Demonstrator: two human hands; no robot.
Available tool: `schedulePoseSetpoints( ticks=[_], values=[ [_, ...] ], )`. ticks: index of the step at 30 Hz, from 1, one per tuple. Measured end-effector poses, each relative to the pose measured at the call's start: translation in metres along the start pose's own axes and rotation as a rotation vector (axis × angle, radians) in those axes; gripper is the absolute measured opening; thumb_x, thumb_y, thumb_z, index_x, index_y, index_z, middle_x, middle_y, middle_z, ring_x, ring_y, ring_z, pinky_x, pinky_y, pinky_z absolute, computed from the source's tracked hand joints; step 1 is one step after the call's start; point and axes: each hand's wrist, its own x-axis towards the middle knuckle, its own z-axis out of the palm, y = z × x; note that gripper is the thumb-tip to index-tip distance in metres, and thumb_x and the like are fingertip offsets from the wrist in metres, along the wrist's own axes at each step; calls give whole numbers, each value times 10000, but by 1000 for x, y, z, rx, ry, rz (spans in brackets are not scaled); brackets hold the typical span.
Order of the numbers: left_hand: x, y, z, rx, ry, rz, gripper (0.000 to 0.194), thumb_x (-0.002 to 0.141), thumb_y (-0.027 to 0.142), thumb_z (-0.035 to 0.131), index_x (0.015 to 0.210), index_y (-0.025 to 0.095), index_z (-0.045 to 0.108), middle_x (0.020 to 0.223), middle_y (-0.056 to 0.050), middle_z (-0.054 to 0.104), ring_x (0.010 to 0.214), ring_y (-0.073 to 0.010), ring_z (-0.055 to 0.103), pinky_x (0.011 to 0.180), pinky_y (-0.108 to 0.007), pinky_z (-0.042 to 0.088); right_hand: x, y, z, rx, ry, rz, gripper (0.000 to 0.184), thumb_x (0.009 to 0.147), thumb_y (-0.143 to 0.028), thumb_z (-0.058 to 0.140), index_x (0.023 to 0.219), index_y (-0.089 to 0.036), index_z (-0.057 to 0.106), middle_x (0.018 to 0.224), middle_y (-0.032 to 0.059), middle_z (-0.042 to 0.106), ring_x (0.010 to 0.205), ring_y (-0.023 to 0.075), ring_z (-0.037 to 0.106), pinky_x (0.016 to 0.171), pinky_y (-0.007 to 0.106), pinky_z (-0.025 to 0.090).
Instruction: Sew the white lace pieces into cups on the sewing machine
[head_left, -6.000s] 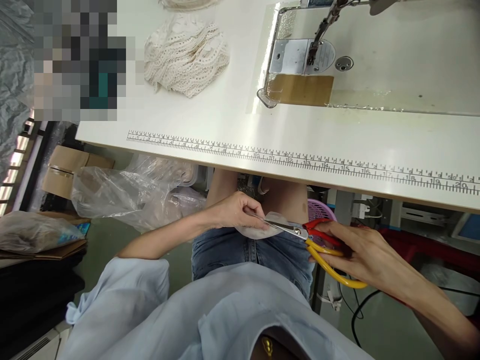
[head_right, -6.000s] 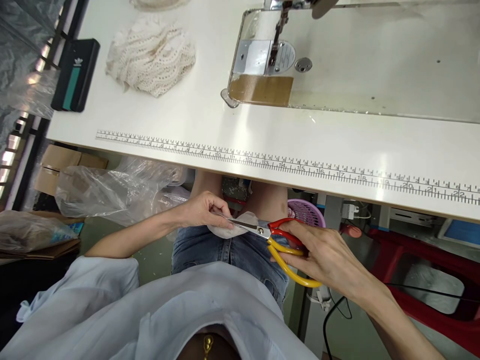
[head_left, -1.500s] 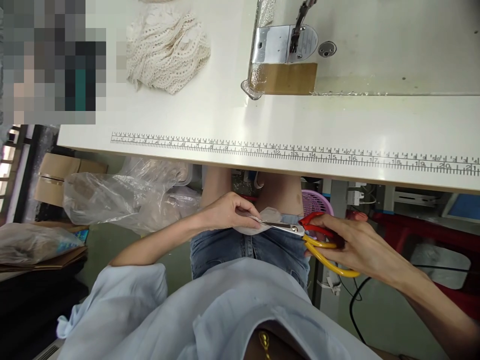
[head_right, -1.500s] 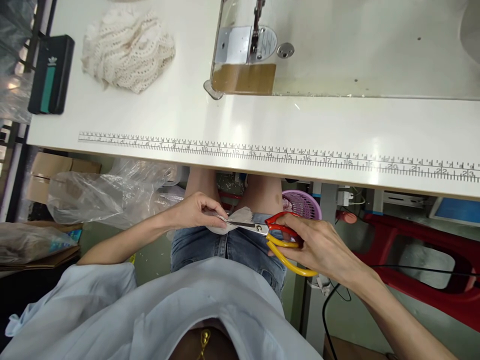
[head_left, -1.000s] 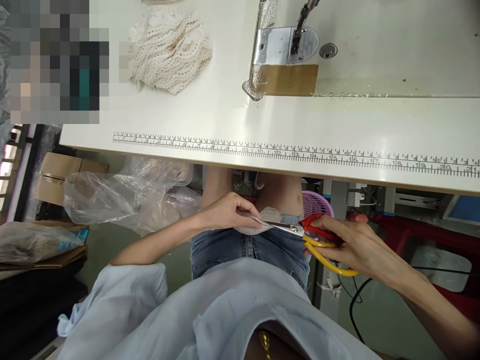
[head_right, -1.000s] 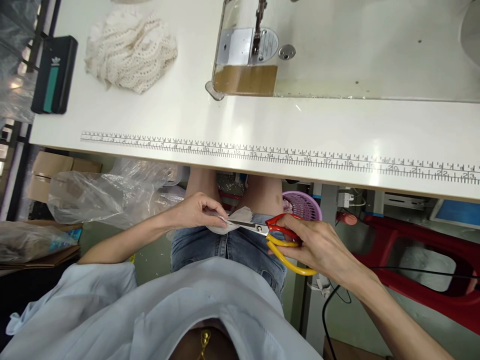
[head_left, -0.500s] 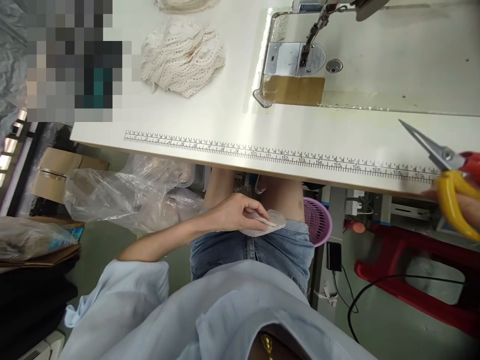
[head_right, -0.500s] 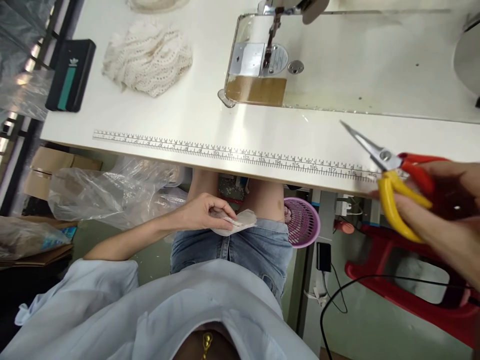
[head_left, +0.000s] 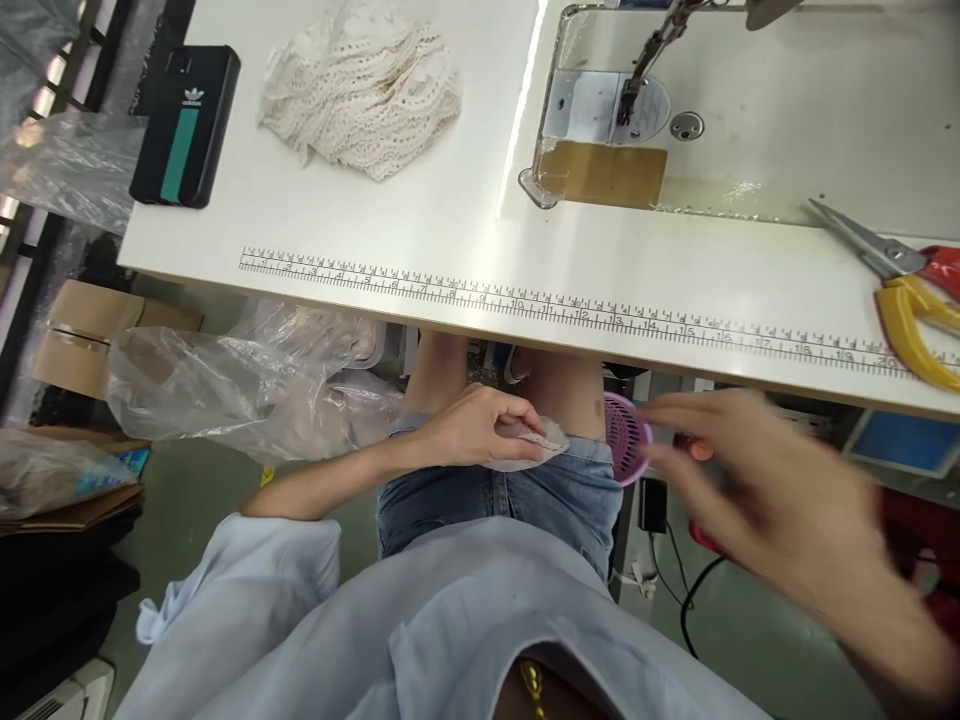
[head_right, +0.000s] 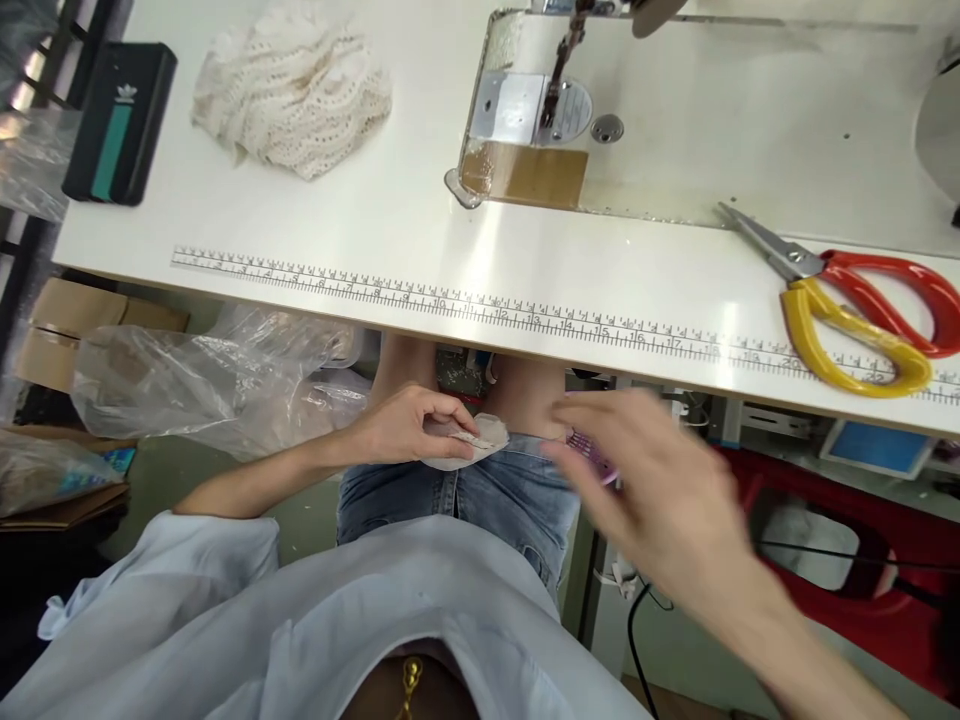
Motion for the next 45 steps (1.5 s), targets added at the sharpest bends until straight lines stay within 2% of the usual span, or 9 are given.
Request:
schedulePoseSetpoints(
  ticks=[1,2,5,7,12,18,23,28,45],
  values=[
    [0,0,1,-7,-1,8,250,727,303,691,901,124,703,843,-43,713,779,-137,644,690,-178,438,6,-9,14,86,-80,-72,220,893,-342,515,1052,-199,565,1007,105,635,933,240,581,790,365,456],
    [0,0,1,-9,2,17,250,732,313,686,900,128,699,842,-39,712,778,-135,644,691,-179,438,11,-14,27,168,-173,-72,247,894,-366,512,1068,-198,562,1026,102,629,939,239,577,790,365,454],
    [-3,-3,0,-22,-2,45,261,747,357,666,890,141,689,793,-22,697,743,-125,631,657,-179,429,21,-12,54,453,-408,-10,236,919,-379,464,937,-190,604,886,68,631,805,195,586,692,312,450],
    [-7,-7,-3,-64,-38,50,267,752,358,658,906,141,679,810,-20,689,752,-125,624,658,-182,426,22,-4,61,625,-471,48,232,918,-365,471,880,-190,617,803,43,618,733,166,572,643,278,436],
    [-10,-18,-8,-112,-70,-4,231,740,333,662,856,134,668,800,-10,665,730,-120,594,638,-187,404,19,5,63,814,-465,148,159,885,-323,538,872,-196,633,861,38,626,781,158,577,696,264,443],
    [-7,-18,-6,-74,-69,-15,194,737,303,654,821,129,669,735,13,628,683,-101,539,606,-182,365,18,6,65,784,-473,193,187,865,-365,554,875,-190,618,852,42,633,790,171,576,715,278,449],
    [-8,-14,-5,-28,-62,-60,181,743,291,634,836,141,675,753,14,640,680,-106,541,598,-187,362,24,1,66,759,-425,180,224,839,-407,579,903,-196,616,852,38,638,777,164,576,690,264,452],
    [-9,-12,-4,-21,-57,-53,181,749,285,619,854,152,683,751,18,639,694,-110,555,619,-187,383,23,-2,70,792,-396,222,218,856,-402,556,834,-192,609,788,19,623,728,144,573,667,243,454],
    [-6,-16,0,-45,-49,-75,228,764,338,621,838,139,705,716,4,651,681,-124,572,620,-191,406,19,-3,68,804,-395,213,221,874,-389,527,861,-182,605,790,24,611,705,131,545,628,228,431]
  ],
)
